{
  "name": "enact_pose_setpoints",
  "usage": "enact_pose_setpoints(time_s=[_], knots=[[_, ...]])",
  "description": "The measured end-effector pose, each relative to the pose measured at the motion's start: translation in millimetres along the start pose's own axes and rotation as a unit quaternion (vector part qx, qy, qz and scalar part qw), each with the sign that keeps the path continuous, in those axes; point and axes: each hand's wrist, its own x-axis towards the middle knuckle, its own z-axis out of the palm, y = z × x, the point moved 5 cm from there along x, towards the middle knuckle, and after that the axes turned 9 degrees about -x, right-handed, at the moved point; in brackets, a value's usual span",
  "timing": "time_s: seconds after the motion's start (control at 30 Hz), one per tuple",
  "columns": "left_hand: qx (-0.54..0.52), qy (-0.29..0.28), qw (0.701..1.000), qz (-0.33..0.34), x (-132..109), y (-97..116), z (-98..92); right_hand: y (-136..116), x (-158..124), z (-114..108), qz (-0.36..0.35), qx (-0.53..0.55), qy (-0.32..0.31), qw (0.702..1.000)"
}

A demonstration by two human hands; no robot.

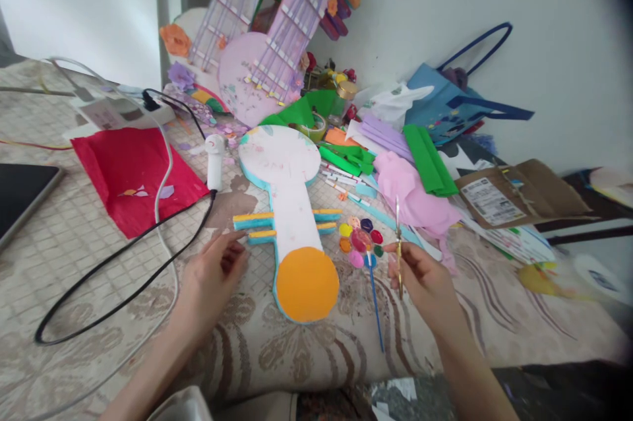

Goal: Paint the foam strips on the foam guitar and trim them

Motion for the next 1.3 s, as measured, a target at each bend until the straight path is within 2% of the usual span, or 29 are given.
enact_pose_setpoints(time_s=[0.17,0.27,0.37,0.53,0.6,0.77,0.9,1.03,1.13,1.3], knots=[[-0.016,0.022,0.999,-0.029,-6,-8,-2.5,26,-2,-20,0.012,-0.09,0.071,0.993],[0.0,0.029,0.999,-0.027,-6,-6,-4.0,36,-7,-19,0.013,-0.12,0.071,0.99],[0.026,0.019,0.999,0.001,-3,0,-3.2,35,-12,-13,0.014,-0.112,0.056,0.992],[0.052,0.002,0.998,0.043,2,6,0.0,5,-24,3,-0.001,-0.088,-0.006,0.996],[0.053,0.001,0.997,0.05,2,6,1.0,-14,-29,12,-0.038,-0.111,-0.04,0.992],[0.033,-0.004,0.998,0.055,1,5,2.6,-61,-34,47,-0.166,-0.254,-0.104,0.947],[0.022,-0.011,0.998,0.05,0,4,2.2,-90,-31,75,-0.255,-0.371,-0.069,0.89],[0.008,-0.014,0.999,0.034,-2,1,1.5,-106,-28,98,-0.291,-0.443,-0.069,0.845],[0.005,-0.019,0.999,0.032,-2,0,1.5,-113,-26,106,-0.292,-0.471,-0.071,0.83],[-0.002,-0.027,0.999,0.032,-3,-1,0.4,-119,-25,114,-0.276,-0.497,-0.07,0.82]])
